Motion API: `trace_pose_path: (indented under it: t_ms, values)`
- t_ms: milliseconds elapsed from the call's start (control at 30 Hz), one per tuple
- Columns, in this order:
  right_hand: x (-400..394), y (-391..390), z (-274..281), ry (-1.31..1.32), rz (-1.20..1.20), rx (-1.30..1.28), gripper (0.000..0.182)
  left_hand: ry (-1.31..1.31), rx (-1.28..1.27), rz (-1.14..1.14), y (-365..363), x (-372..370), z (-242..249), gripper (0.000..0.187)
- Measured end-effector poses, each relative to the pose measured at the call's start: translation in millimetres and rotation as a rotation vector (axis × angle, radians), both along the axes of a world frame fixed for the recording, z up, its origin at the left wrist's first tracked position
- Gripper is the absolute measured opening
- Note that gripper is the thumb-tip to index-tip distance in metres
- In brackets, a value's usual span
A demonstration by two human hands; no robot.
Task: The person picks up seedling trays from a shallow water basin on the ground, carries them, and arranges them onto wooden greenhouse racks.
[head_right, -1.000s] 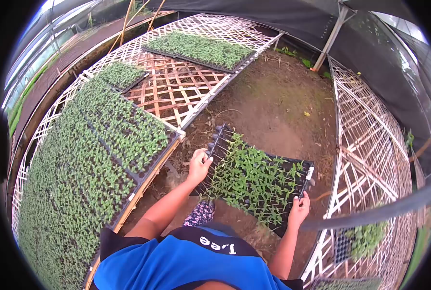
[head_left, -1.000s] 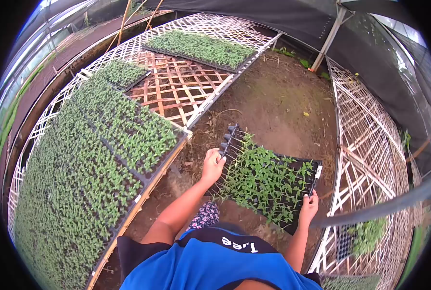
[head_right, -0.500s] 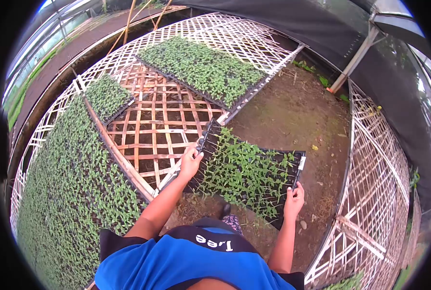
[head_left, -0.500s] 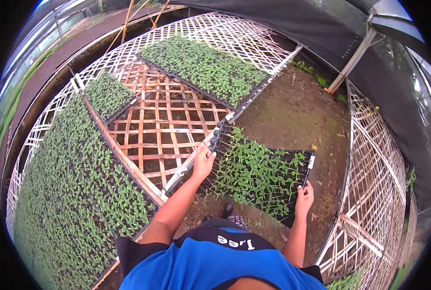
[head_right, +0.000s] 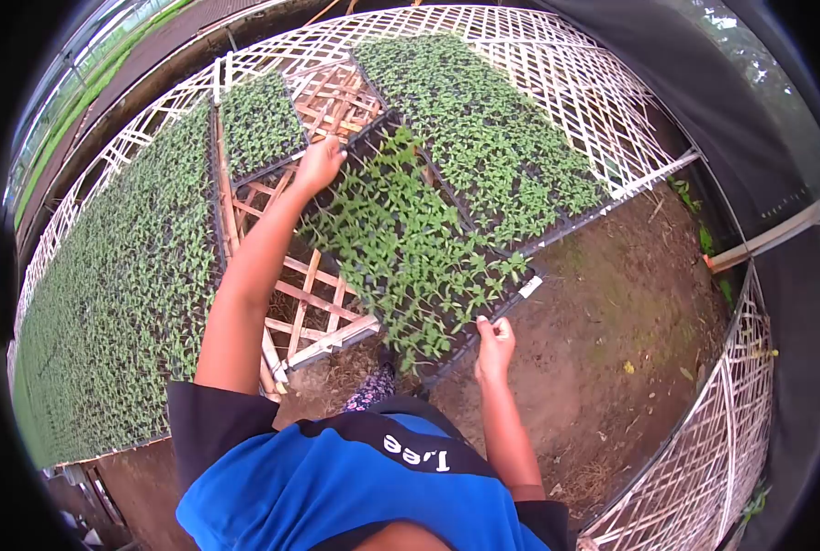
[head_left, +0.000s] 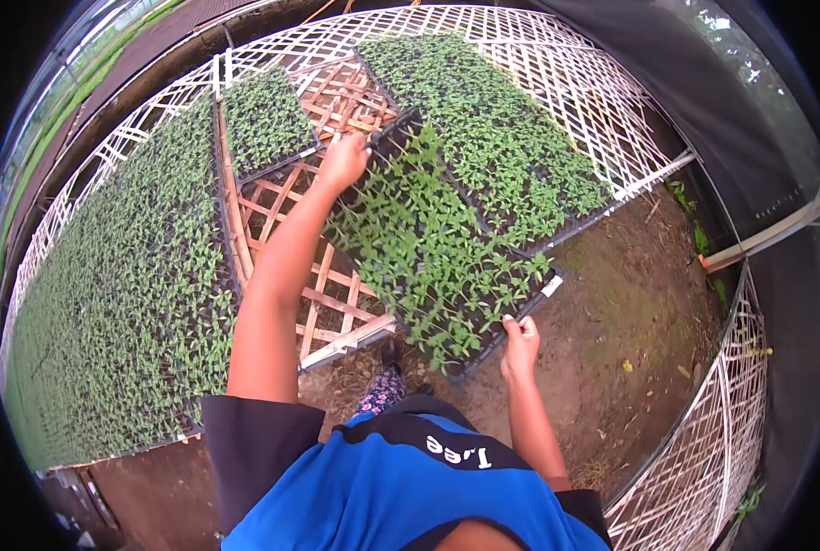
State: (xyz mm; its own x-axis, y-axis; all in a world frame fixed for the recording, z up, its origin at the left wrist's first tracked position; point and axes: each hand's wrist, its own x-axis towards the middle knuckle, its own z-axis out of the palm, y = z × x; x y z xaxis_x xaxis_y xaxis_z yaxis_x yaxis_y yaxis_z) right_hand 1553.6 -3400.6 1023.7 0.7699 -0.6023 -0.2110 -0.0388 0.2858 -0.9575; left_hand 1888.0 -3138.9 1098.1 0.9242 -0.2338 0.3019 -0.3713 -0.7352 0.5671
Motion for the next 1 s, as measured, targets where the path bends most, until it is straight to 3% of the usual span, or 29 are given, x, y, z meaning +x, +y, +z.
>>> trace_pose_path:
  t_ms: [133,300,567,733,767,833,967,1000]
  values:
    - [63,23,-28,0.078,0.001,0.184,0.022,-0.033,0.122,0.042,3,79,11,0.016]
    - [108,32,-54,0.178,0.035,0.246,0.019,-0.071,0.408,0.004,1,169,-14,0.017]
    - [123,36,-83,0.338,-0.045,0.332,0.016,0.048,0.33,0.062,-7,259,-94,0.025]
    - [124,36,-100,0.411,-0.046,0.38,0.016,0.046,0.4,0.111,-19,289,-162,0.027]
    - [120,34,-106,0.464,-0.032,0.388,0.015,0.15,0.426,0.125,-21,300,-181,0.027]
    - [115,32,-110,0.572,-0.004,0.403,0.014,0.024,0.437,0.244,-29,294,-194,0.028]
    - [87,4,-123,0.904,0.257,0.308,0.009,0.382,0.466,0.233,-21,327,-230,0.028]
    - [86,-5,-118,0.916,0.317,0.165,0.011,0.462,0.388,0.217,-18,327,-231,0.032]
